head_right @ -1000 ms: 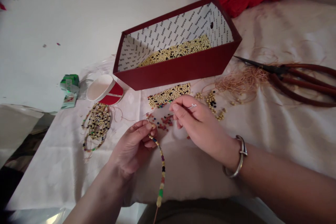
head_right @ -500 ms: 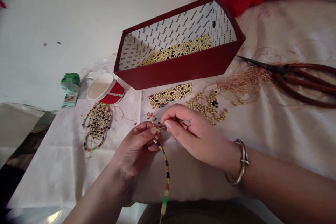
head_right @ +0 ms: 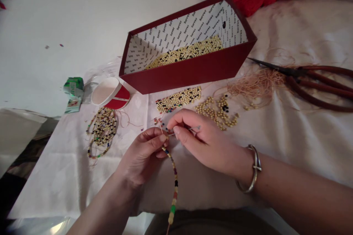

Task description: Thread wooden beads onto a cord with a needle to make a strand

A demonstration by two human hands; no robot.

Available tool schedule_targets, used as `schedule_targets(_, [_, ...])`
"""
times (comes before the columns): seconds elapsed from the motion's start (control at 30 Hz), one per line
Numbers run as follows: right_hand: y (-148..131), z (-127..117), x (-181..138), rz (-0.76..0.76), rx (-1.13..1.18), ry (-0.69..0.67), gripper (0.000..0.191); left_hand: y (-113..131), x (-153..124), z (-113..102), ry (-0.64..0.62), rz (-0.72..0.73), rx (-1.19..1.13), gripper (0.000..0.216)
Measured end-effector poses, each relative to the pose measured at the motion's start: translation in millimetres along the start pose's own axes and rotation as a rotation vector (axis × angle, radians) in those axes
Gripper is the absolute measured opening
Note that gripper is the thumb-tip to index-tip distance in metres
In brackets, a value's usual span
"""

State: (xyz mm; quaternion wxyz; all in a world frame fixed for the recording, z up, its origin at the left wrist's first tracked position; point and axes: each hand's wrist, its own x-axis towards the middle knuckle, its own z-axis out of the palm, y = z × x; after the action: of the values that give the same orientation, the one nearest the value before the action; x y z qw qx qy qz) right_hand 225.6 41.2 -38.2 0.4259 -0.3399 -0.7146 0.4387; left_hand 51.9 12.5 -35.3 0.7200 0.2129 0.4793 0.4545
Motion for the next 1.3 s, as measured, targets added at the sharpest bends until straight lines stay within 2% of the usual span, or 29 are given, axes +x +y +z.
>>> schedule_targets(0.2, [-3, -2, 2, 0.032, 0.001, -0.023, 0.016, 0, 0, 0, 0.046, 0.016, 0.065, 0.024])
schedule_targets(0.5, [-2, 6, 1, 0.17, 0.022, -0.126, 0.017, -2, 0, -1, 0.02, 0.029, 0.067, 0.022])
schedule_targets(0.73, [1, 11, 3, 0.283, 0.236, -0.112, 0.012, -2, 1, -1, 0.01, -0.005, -0.015, 0.022])
schedule_targets(0.83, [3, 14, 3, 0.295, 0.237, -0.118, 0.012, -2, 1, -2, 0.001, 0.007, -0.013, 0.02])
schedule_targets(1.0, [4, 18, 3, 0.271, 0.155, -0.102, 0.009, -4, 1, -1, -0.001, 0.084, 0.096, 0.019])
schedule_targets(1.17, [6, 20, 4, 0.366, 0.303, -0.113, 0.008, -6, 2, -2, 0.02, 0.275, 0.261, 0.015])
schedule_targets(1.3, [5, 20, 6, 0.409, 0.408, -0.133, 0.011, -6, 3, -2, 0.022, 0.329, 0.308, 0.013])
